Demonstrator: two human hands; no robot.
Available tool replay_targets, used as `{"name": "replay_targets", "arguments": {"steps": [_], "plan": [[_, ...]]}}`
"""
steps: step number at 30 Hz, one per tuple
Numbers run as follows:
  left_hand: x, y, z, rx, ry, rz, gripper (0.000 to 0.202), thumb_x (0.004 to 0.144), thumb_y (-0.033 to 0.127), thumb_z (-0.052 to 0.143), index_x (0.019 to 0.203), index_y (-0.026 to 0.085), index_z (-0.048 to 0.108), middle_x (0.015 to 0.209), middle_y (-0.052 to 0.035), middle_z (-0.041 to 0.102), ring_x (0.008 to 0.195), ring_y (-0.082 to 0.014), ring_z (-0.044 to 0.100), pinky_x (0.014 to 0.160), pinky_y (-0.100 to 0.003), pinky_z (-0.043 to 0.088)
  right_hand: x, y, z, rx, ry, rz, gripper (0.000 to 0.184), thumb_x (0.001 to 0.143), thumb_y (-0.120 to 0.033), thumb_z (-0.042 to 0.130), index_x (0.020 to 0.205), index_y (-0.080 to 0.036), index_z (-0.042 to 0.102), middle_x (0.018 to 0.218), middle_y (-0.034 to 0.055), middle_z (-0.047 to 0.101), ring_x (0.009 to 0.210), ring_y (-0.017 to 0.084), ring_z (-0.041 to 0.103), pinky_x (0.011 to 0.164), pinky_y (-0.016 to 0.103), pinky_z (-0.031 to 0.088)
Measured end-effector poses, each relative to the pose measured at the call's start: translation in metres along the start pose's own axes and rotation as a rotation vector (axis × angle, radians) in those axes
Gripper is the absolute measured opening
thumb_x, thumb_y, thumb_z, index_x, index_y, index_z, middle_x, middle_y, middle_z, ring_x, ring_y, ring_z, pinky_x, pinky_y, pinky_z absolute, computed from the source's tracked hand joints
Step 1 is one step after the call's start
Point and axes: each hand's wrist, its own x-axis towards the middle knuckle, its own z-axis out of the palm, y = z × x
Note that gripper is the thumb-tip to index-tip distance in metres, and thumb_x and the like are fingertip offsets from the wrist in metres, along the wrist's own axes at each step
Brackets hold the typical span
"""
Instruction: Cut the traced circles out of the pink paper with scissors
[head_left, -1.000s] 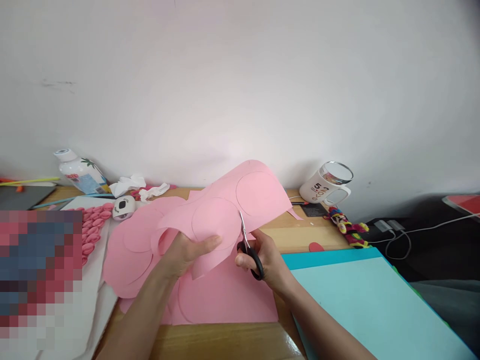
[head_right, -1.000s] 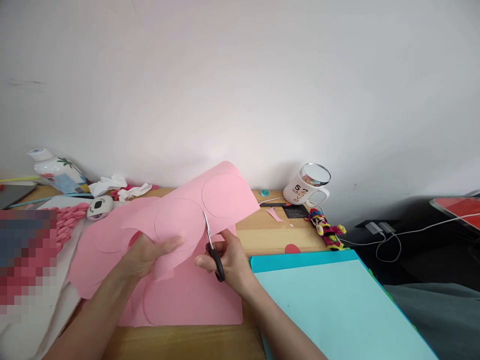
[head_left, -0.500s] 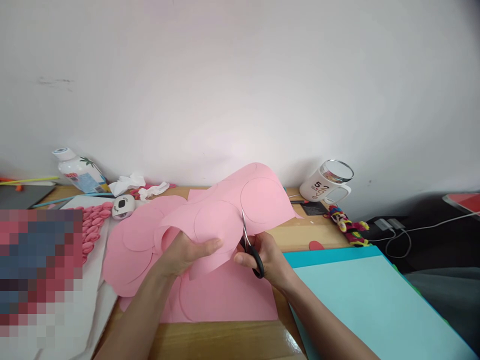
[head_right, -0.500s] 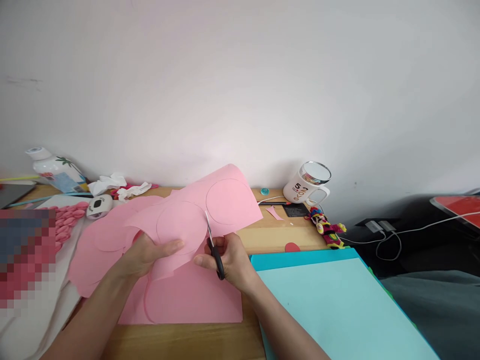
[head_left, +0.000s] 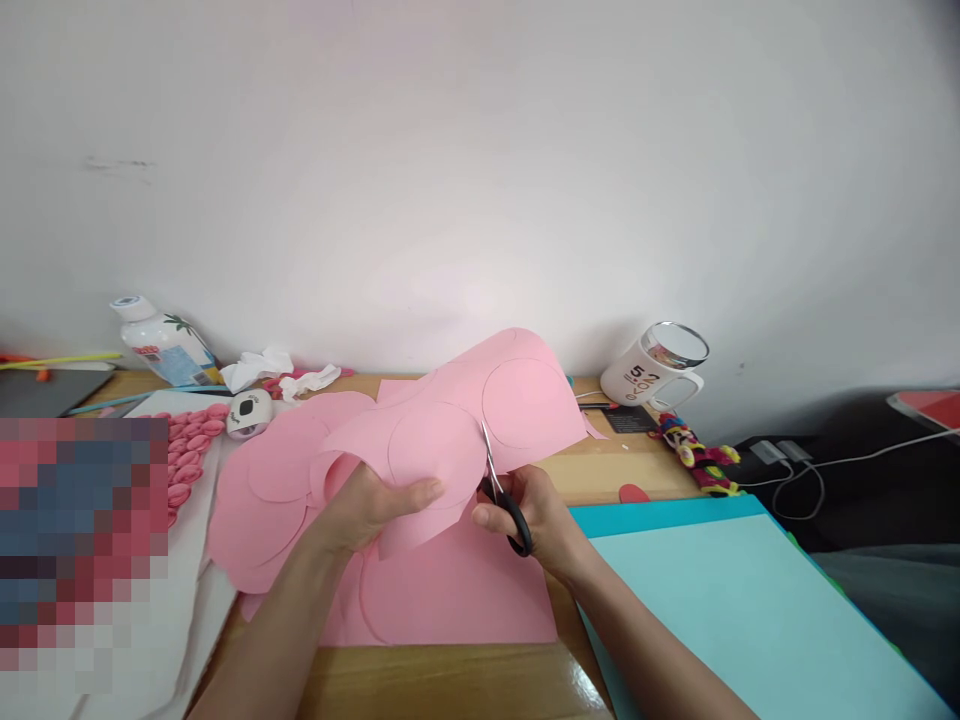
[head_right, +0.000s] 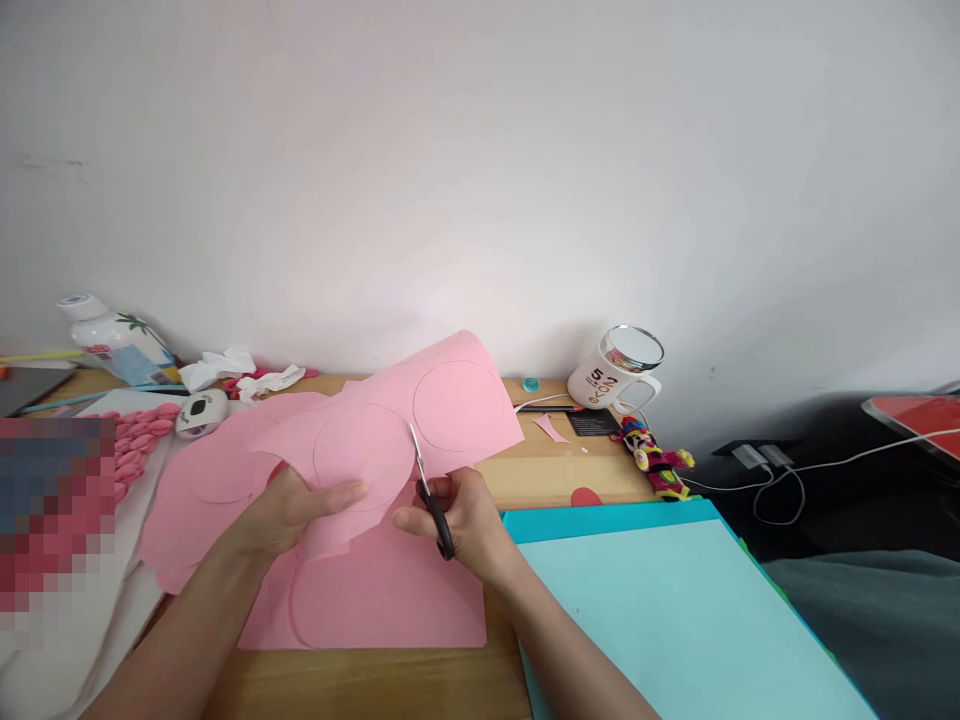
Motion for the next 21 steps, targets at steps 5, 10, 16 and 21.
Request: {"name": "replay_targets", "arguments": {"steps": [5,10,16,21], "plan": [[0.0004,-0.0019,-0.0019,0.002,0.0,0.009,0.043,0.071,0.025,0.067,0.111,0.017,0.057,0.11,-0.0086,0.065,0.104,-0.0271,0.057,0.088,-0.04,0.048,-0.0012,-0.0023,-0.0004,-0.034,-0.022,-0.014,0.042,0.062,-0.037,0.073,0.055,-0.018,0.036,0.053,-0.0061,0.028,0.049,0.007,0.022,0.043,0.022,0.014],[0.0006,-0.004,-0.004,-0.003,0.007,0.017,0.045,0.07,0.026,0.067,0.113,0.018,0.057,0.11,-0.0088,0.065,0.103,-0.0269,0.058,0.086,-0.04,0.049,-0.0005,-0.0029,-0.0009,-0.021,-0.027,-0.038,0.039,0.063,-0.035,0.073,0.056,-0.018,0.038,0.051,-0.0064,0.031,0.048,0.007,0.024,0.043,0.022,0.017],[0.0011,-0.0029,-0.0044,-0.014,0.009,0.027,0.042,0.068,0.026,0.068,0.108,0.016,0.06,0.105,-0.0101,0.066,0.099,-0.0282,0.06,0.083,-0.041,0.05,0.0,-0.0054,-0.0004,-0.039,-0.013,-0.019,0.037,0.06,-0.038,0.074,0.057,-0.017,0.044,0.049,-0.0055,0.037,0.046,0.007,0.031,0.042,0.021,0.023],[0.0009,-0.0019,-0.0075,-0.058,-0.015,0.026,0.042,0.067,0.025,0.069,0.107,0.017,0.06,0.104,-0.01,0.067,0.099,-0.0282,0.059,0.087,-0.043,0.047,0.0,-0.0071,-0.0001,-0.041,-0.016,0.017,0.041,0.057,-0.041,0.074,0.05,-0.017,0.041,0.046,-0.0062,0.034,0.043,0.007,0.031,0.04,0.021,0.023]]}}
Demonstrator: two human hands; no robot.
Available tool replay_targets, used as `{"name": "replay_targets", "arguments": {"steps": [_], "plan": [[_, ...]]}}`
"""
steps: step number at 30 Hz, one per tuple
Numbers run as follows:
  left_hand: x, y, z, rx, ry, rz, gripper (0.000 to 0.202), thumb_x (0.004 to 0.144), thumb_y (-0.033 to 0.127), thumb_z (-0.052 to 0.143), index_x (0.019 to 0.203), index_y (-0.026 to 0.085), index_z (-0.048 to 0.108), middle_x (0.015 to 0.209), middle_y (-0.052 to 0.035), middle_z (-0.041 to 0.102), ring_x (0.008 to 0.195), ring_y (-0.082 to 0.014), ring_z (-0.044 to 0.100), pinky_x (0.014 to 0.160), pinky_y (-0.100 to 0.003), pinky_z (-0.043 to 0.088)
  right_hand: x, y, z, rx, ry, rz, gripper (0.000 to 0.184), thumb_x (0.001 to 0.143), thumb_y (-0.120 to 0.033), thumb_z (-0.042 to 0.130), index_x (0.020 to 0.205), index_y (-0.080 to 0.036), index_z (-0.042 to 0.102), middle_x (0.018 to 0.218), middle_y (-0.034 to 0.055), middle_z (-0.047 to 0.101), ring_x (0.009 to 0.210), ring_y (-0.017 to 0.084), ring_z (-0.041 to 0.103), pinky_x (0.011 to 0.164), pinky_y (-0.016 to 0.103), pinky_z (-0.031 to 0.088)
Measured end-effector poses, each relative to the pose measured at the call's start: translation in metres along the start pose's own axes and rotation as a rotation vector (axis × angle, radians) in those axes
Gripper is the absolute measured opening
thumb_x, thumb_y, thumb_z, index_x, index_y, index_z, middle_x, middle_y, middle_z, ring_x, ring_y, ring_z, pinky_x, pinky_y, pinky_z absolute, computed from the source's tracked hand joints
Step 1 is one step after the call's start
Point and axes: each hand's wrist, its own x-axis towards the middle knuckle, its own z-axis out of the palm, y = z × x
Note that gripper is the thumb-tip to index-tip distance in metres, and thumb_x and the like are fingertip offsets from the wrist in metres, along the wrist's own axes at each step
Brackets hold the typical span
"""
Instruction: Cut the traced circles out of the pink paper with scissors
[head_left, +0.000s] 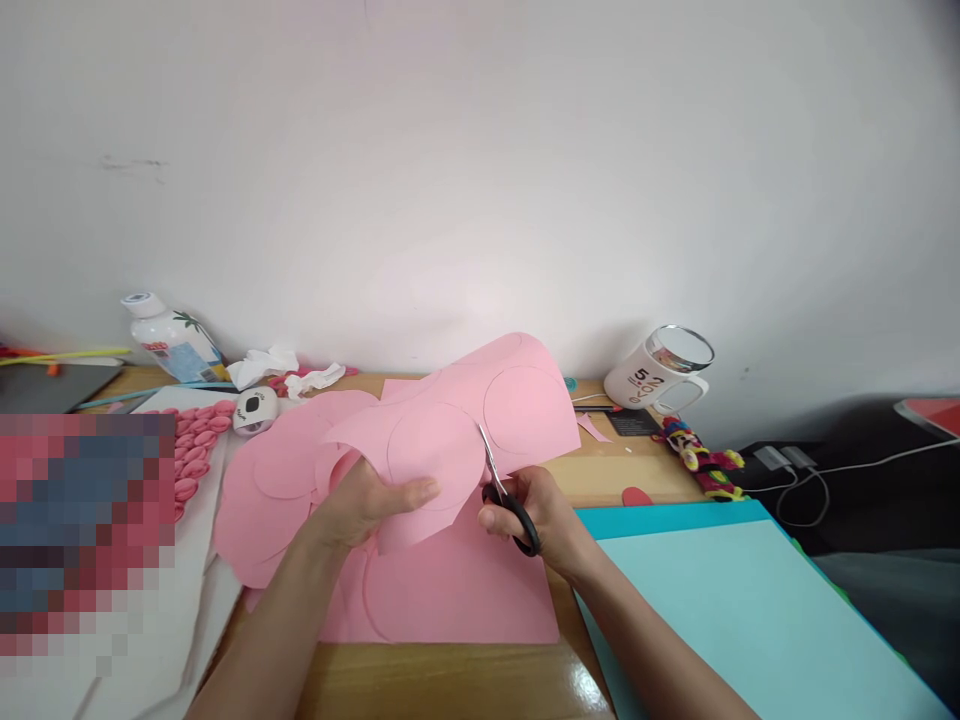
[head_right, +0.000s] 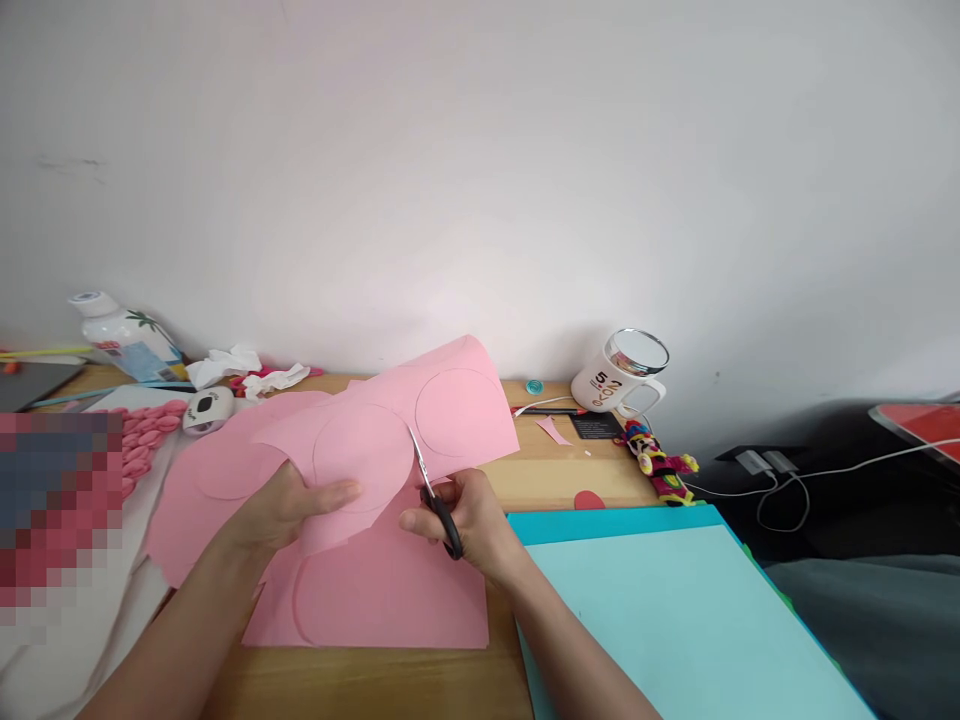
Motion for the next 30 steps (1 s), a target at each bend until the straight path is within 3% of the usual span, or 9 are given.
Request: {"name": "replay_targets", "arguments": {"steps": [5,8,11,13,15,19,21,24,30], "plan": [[0.0,-0.001,0.0,-0.064,0.02,-0.04,0.045,0.063,0.025,0.072,0.107,0.017,0.061,0.101,-0.0088,0.068,0.096,-0.0267,0.061,0.083,-0.038,0.049,0.0,0.002,-0.001,-0.005,0.0,-0.003,0.038,0.059,-0.038,0.074,0.053,-0.017,0.043,0.045,-0.006,0.039,0.042,0.007,0.033,0.039,0.02,0.023],[0.002,-0.004,0.003,-0.239,0.008,-0.049,0.043,0.065,0.037,0.07,0.102,0.016,0.063,0.079,-0.0083,0.072,0.071,-0.0239,0.067,0.063,-0.033,0.053,0.001,0.003,-0.001,-0.012,0.067,-0.053,0.032,0.06,-0.039,0.072,0.058,-0.016,0.051,0.046,-0.0037,0.046,0.042,0.009,0.04,0.04,0.021,0.029],[0.005,-0.005,0.005,-0.491,-0.091,0.003,0.049,0.073,0.056,0.053,0.1,0.017,0.063,0.061,-0.0051,0.069,0.048,-0.0172,0.062,0.044,-0.026,0.049,0.002,0.005,0.001,-0.014,0.188,-0.116,0.033,0.064,-0.042,0.067,0.053,-0.016,0.051,0.045,-0.0012,0.049,0.043,0.011,0.045,0.042,0.023,0.035],[0.005,-0.005,0.007,-0.567,-0.131,-0.035,0.035,0.078,0.047,0.053,0.097,0.02,0.063,0.061,-0.0027,0.068,0.05,-0.0161,0.063,0.044,-0.023,0.048,0.003,0.005,0.002,0.004,0.283,-0.15,0.033,0.067,-0.041,0.065,0.052,-0.017,0.05,0.044,-0.0013,0.048,0.045,0.013,0.048,0.044,0.024,0.037],[0.004,-0.006,0.011,-0.456,-0.199,-0.091,0.023,0.079,0.032,0.057,0.094,0.016,0.064,0.058,-0.0037,0.068,0.048,-0.015,0.062,0.045,-0.023,0.048,0.003,0.005,0.004,0.013,0.344,-0.17,0.032,0.068,-0.04,0.064,0.051,-0.017,0.049,0.044,-0.0017,0.047,0.047,0.013,0.048,0.045,0.024,0.037],[0.003,-0.009,0.026,-0.284,-0.364,-0.217,0.017,0.069,0.024,0.068,0.082,0.014,0.064,0.06,-0.0032,0.067,0.048,-0.0132,0.06,0.054,-0.026,0.049,0.002,0.004,0.007,0.004,0.329,-0.155,0.032,0.067,-0.037,0.066,0.05,-0.015,0.048,0.045,-0.003,0.044,0.043,0.009,0.041,0.043,0.023,0.033],[0.004,-0.013,0.034,-0.278,-0.247,-0.104,0.022,0.064,0.031,0.072,0.072,0.013,0.063,0.057,-0.0026,0.065,0.047,-0.0113,0.056,0.054,-0.025,0.047,0.003,0.005,0.009,0.014,0.301,-0.15,0.031,0.066,-0.037,0.067,0.052,-0.015,0.05,0.045,-0.0036,0.043,0.043,0.009,0.038,0.042,0.022,0.031],[0.007,-0.018,0.043,-0.27,-0.09,0.036,0.039,0.073,0.05,0.057,0.081,0.012,0.063,0.071,-0.0094,0.068,0.059,-0.0168,0.061,0.055,-0.029,0.047,0.005,0.01,0.01,0.058,0.266,-0.169,0.03,0.067,-0.037,0.067,0.057,-0.015,0.049,0.046,-0.0038,0.043,0.045,0.009,0.037,0.043,0.023,0.031],[0.009,-0.02,0.052,-0.27,0.188,0.049,0.041,0.081,0.046,0.048,0.099,0.011,0.06,0.085,-0.013,0.068,0.079,-0.0242,0.064,0.063,-0.035,0.05,0.007,0.01,0.013,0.114,0.197,-0.172,0.032,0.067,-0.043,0.068,0.071,-0.017,0.05,0.057,-0.0023,0.046,0.048,0.011,0.04,0.046,0.025,0.036]]}}
